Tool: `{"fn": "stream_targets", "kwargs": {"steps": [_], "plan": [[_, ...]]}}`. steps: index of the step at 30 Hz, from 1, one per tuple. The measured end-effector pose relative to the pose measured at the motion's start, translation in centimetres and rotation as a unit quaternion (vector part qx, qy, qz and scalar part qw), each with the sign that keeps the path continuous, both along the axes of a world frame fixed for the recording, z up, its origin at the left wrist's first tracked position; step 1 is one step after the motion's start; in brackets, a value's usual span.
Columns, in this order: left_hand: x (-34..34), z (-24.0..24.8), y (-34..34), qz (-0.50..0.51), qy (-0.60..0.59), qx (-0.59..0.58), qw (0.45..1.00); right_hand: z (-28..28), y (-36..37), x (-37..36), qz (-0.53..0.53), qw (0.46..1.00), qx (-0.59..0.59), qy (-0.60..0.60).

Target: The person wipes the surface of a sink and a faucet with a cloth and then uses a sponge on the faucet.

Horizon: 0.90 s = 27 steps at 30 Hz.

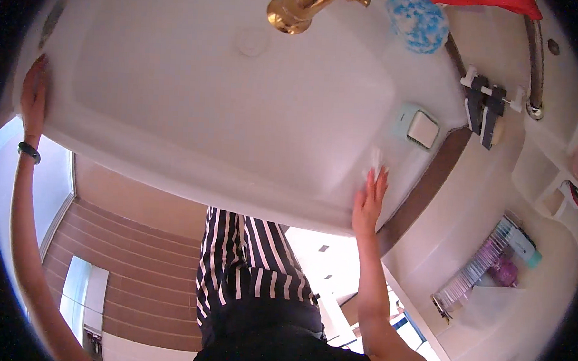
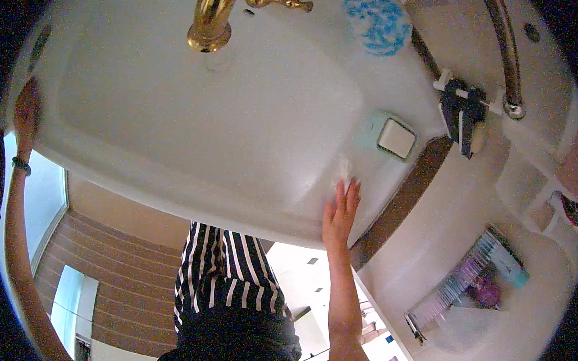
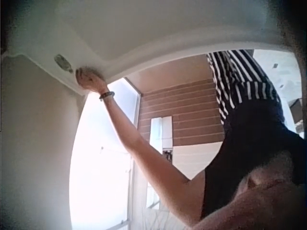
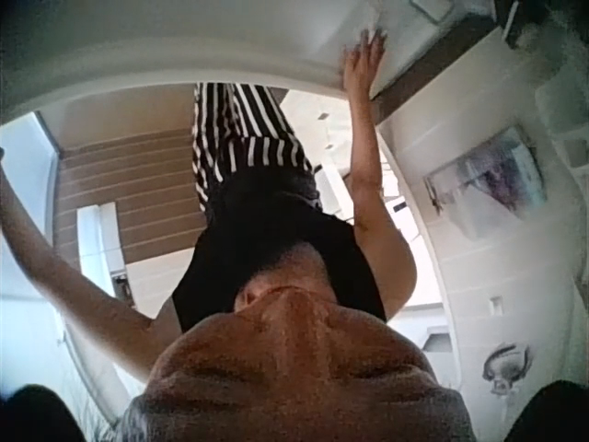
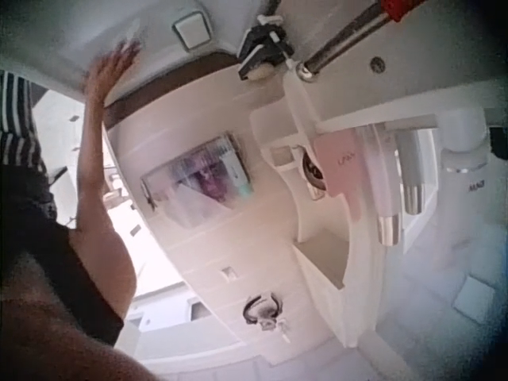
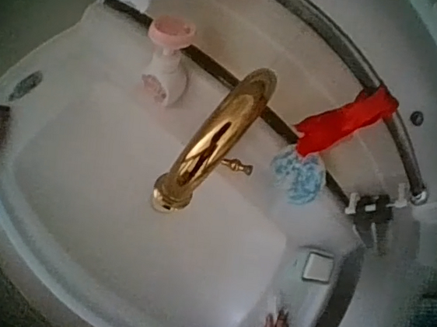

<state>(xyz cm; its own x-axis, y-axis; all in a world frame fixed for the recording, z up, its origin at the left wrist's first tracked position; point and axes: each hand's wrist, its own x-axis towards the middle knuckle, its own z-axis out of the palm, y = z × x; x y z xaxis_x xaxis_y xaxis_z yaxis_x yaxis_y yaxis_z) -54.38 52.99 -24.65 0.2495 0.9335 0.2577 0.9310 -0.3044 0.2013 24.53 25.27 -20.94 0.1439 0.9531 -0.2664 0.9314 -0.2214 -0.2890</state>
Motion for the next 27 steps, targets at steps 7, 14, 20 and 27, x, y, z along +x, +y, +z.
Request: {"fn": "stream_targets", "kwargs": {"steps": [7, 14, 20, 27], "plan": [[1.9, -0.2, -0.6, 0.050, -0.038, -0.025, 0.998, 3.5, -10.1, -2.3, 0.007, 0.995, -0.061, 0.078], [2.4, 0.9, -0.4, 0.076, -0.048, -0.027, 0.996, 3.0, 0.7, -17.7, 0.147, 0.971, 0.037, 0.186], [4.0, 0.8, 0.0, 0.138, -0.051, -0.029, 0.989, 0.7, 13.1, -36.9, 0.205, 0.905, 0.175, 0.328], [2.0, 1.1, -1.0, 0.073, -0.009, -0.013, 0.997, -0.4, 14.1, -36.8, 0.220, 0.895, 0.127, 0.367]]}}
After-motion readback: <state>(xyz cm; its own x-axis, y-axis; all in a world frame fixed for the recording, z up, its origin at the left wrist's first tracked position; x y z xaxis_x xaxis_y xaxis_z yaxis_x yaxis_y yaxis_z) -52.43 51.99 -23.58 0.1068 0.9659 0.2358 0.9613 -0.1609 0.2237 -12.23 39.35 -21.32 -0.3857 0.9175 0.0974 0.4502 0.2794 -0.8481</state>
